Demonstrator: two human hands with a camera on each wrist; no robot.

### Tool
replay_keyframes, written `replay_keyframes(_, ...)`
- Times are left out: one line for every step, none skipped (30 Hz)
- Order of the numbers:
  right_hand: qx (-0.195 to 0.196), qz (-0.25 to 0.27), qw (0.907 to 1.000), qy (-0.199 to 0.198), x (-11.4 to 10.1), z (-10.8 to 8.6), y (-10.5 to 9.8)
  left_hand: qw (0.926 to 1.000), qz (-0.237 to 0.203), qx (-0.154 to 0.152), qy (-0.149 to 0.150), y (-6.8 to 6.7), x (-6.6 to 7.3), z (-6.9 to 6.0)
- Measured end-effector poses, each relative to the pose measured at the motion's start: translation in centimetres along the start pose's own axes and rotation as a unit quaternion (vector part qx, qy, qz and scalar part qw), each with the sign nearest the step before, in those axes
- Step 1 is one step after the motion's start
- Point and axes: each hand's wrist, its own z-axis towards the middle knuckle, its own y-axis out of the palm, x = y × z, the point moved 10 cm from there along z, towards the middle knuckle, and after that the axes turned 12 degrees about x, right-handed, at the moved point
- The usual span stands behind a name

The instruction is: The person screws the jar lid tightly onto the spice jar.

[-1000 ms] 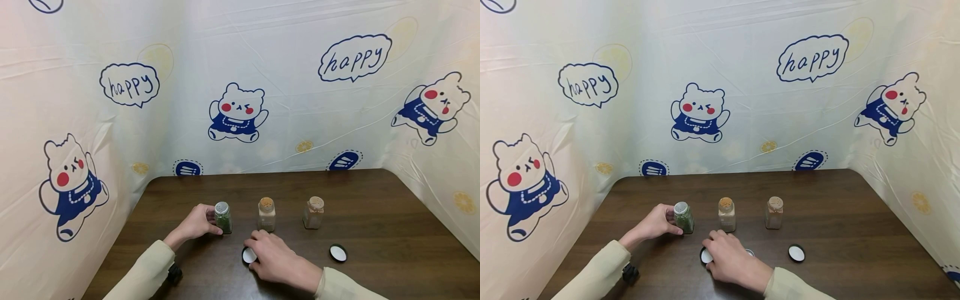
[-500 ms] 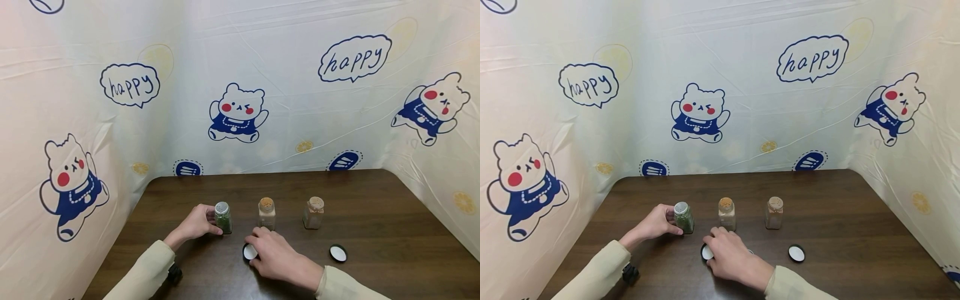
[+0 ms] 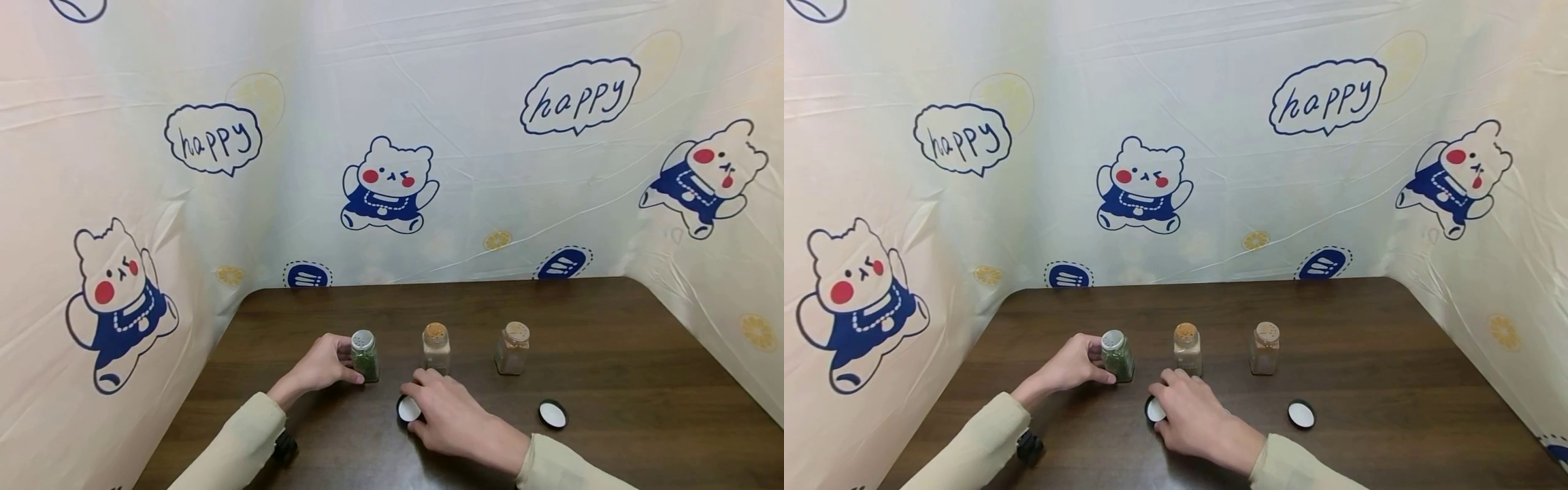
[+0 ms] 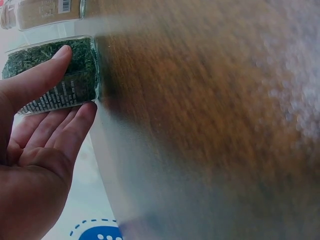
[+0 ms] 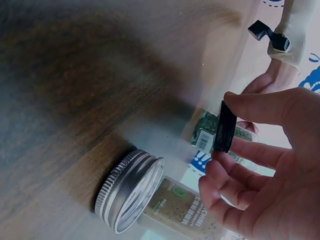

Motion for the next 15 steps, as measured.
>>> replay_keyframes(-0.001,0.001,1.0,0.001,0.02,0.01,-0.01,1.0,-0.001,0.0,-0.001,0.0,-0.01,-0.01)
replay_keyframes(-0.001,0.001,1.0,0.002,0.04,0.02,-0.03,1.0,-0.001,0.0,-0.001,-0.01,-0.02,-0.01)
replay_keyframes(-0.001,0.001,1.0,0.002,0.05,0.04,-0.06,1.0,-0.002,0.0,-0.002,-0.01,-0.02,-0.01)
replay_keyframes(-0.001,0.001,1.0,0.003,0.06,0.04,-0.11,1.0,-0.002,0.0,-0.002,-0.01,-0.04,-0.01)
replay_keyframes(0.0,0.001,1.0,0.003,0.06,0.06,-0.16,1.0,-0.003,0.0,-0.002,-0.01,-0.04,-0.03)
replay_keyframes(0.002,0.001,1.0,0.003,0.06,0.08,-0.23,1.0,-0.003,0.001,-0.003,-0.03,-0.06,-0.02)
replay_keyframes(0.003,0.001,1.0,0.003,0.06,0.08,-0.3,1.0,-0.003,0.001,-0.003,-0.04,-0.08,-0.02)
replay_keyframes(0.004,0.001,1.0,0.003,0.05,0.08,-0.35,1.0,-0.002,0.001,-0.004,-0.04,-0.09,-0.01)
replay_keyframes(0.005,0.001,1.0,0.002,0.04,0.09,-0.4,1.0,-0.002,0.001,-0.004,-0.04,-0.11,-0.01)
replay_keyframes(0.005,0.001,1.0,0.002,0.04,0.09,-0.42,1.0,-0.002,0.002,-0.004,-0.05,-0.12,-0.01)
replay_keyframes(0.005,0.001,1.0,0.002,0.04,0.11,-0.44,1.0,-0.001,0.002,-0.004,-0.05,-0.13,-0.02)
replay_keyframes(0.005,0.002,1.0,0.002,0.04,0.11,-0.46,1.0,-0.001,0.001,-0.004,-0.05,-0.15,-0.02)
replay_keyframes(0.004,0.001,1.0,0.002,0.06,0.11,-0.46,1.0,0.0,0.001,-0.004,-0.04,-0.16,-0.01)
replay_keyframes(0.004,0.002,1.0,0.002,0.07,0.13,-0.46,1.0,0.0,0.001,-0.004,-0.05,-0.17,0.0)
replay_keyframes(0.003,0.001,1.0,0.003,0.09,0.14,-0.46,1.0,0.0,0.001,-0.003,-0.04,-0.18,0.0)
